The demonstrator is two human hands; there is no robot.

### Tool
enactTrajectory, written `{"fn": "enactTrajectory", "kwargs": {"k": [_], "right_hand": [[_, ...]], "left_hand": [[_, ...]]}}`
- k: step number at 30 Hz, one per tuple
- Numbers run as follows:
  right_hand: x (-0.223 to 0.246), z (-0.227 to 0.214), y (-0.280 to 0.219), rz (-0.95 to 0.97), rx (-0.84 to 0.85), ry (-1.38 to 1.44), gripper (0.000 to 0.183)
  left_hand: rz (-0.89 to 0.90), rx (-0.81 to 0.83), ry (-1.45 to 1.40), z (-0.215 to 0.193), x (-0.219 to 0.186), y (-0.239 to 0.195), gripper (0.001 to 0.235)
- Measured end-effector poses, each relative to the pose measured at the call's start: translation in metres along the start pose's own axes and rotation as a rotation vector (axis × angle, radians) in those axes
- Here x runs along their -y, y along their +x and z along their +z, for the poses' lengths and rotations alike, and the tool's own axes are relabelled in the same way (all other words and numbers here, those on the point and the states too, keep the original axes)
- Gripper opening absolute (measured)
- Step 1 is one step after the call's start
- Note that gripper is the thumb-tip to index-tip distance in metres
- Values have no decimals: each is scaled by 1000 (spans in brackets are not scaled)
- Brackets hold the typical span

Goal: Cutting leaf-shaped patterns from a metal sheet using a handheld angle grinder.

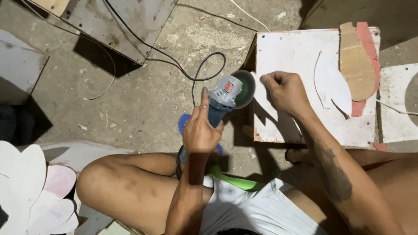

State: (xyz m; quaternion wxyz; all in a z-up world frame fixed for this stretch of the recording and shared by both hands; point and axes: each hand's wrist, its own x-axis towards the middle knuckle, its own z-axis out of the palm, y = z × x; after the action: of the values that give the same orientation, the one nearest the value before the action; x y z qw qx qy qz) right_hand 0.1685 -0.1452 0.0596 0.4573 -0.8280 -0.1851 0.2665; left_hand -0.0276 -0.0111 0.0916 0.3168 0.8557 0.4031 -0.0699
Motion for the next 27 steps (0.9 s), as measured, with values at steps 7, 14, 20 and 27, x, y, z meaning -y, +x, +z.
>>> {"fn": "enactTrajectory", "kwargs": {"k": [7,14,20,27], "right_hand": [[13,-18,-24,71,129,-41,21],[-13,-29,-35,312,-34,-295,47],[-31,-45,-20,-106,-116,-843,30],[-11,-39,-12,-47,119,-748,39]], "left_hand": [[-38,-157,-98,-17,1,6,95],[-129,-146,-163,-29,14,10,110],[-165,-132,-168,-26,22,11,108],[-159,-97,-150,-28,16,5,104]]}}
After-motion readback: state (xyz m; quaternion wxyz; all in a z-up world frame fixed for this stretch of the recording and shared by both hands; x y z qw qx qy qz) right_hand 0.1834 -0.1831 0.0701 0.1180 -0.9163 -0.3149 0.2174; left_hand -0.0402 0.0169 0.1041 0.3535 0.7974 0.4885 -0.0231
